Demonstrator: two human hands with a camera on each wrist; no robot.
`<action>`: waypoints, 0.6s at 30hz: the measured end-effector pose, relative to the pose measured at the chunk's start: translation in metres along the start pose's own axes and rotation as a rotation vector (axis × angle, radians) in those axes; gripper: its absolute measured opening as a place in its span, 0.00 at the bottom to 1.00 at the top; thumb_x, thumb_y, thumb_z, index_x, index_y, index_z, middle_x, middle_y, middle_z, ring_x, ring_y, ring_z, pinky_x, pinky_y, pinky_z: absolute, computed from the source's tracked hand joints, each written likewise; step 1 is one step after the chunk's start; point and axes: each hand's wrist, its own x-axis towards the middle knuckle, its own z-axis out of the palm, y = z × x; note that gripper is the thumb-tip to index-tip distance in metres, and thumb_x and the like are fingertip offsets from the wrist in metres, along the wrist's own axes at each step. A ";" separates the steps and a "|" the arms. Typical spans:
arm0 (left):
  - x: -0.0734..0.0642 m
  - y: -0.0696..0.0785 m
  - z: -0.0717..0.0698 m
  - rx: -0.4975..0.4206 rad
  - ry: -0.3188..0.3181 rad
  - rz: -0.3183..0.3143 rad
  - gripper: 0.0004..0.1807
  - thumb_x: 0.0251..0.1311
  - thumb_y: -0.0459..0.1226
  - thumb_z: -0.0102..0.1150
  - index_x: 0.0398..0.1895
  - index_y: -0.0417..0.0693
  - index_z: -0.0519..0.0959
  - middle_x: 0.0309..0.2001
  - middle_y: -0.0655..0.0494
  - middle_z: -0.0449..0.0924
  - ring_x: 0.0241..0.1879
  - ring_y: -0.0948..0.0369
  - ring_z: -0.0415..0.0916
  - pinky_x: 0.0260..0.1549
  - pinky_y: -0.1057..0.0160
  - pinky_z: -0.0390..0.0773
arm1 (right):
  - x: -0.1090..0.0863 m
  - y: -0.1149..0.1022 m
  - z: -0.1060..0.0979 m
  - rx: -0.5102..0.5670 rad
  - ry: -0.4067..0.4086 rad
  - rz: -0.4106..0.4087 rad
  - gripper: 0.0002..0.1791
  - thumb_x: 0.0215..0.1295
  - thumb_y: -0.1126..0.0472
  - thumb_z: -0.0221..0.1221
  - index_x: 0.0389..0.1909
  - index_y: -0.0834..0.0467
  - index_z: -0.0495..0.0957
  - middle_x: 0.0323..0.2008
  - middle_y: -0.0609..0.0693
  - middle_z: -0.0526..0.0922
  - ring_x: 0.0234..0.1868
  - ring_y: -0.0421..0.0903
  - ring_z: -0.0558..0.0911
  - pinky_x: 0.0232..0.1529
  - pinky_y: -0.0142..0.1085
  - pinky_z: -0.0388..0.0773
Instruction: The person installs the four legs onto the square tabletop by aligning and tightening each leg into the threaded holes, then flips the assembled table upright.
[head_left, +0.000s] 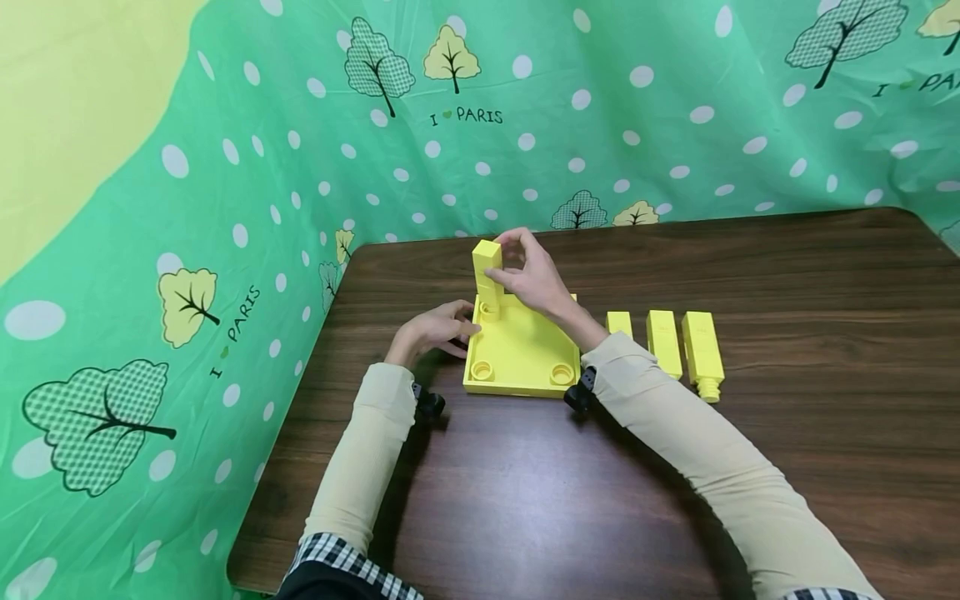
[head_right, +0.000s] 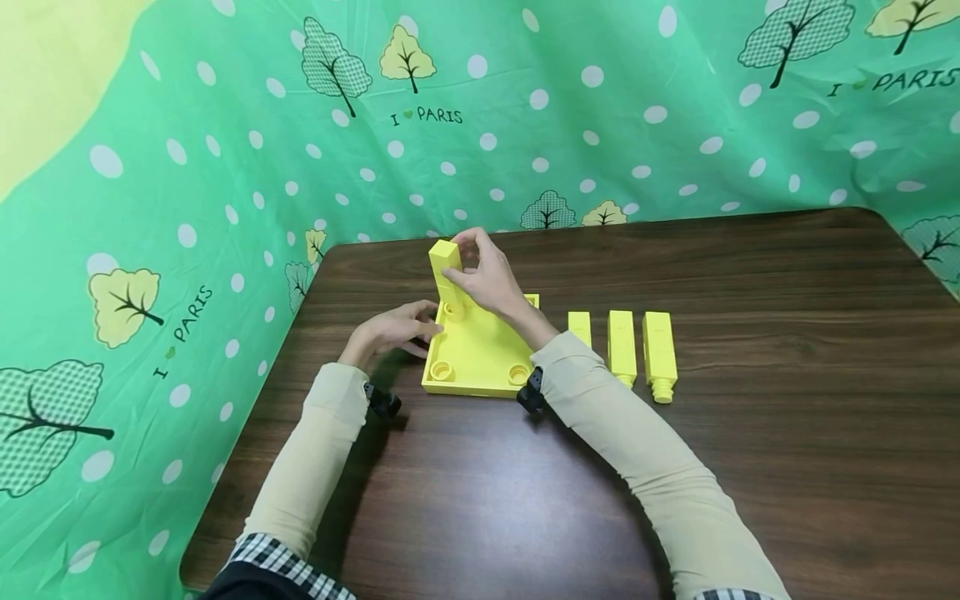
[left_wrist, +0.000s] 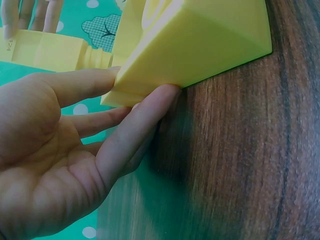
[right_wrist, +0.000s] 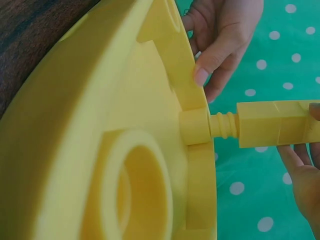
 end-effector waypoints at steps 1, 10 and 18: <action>0.000 0.000 0.000 0.000 0.000 0.000 0.31 0.68 0.37 0.52 0.71 0.47 0.55 0.54 0.43 0.66 0.45 0.53 0.71 0.42 0.56 0.84 | 0.000 0.001 0.000 0.002 -0.001 -0.003 0.23 0.61 0.71 0.61 0.54 0.67 0.64 0.50 0.62 0.71 0.54 0.57 0.76 0.58 0.44 0.77; -0.001 0.001 0.001 0.011 -0.005 0.006 0.31 0.69 0.37 0.52 0.71 0.47 0.54 0.55 0.42 0.67 0.47 0.51 0.72 0.42 0.56 0.84 | 0.002 0.003 0.004 -0.006 -0.007 -0.018 0.24 0.61 0.71 0.61 0.55 0.68 0.63 0.50 0.64 0.72 0.55 0.58 0.76 0.56 0.44 0.78; -0.001 0.001 0.001 0.011 -0.001 -0.001 0.30 0.69 0.37 0.52 0.71 0.47 0.55 0.55 0.42 0.68 0.48 0.51 0.72 0.42 0.56 0.84 | 0.002 0.006 0.007 -0.025 -0.025 -0.024 0.23 0.61 0.70 0.61 0.54 0.68 0.63 0.51 0.64 0.71 0.56 0.57 0.76 0.58 0.44 0.77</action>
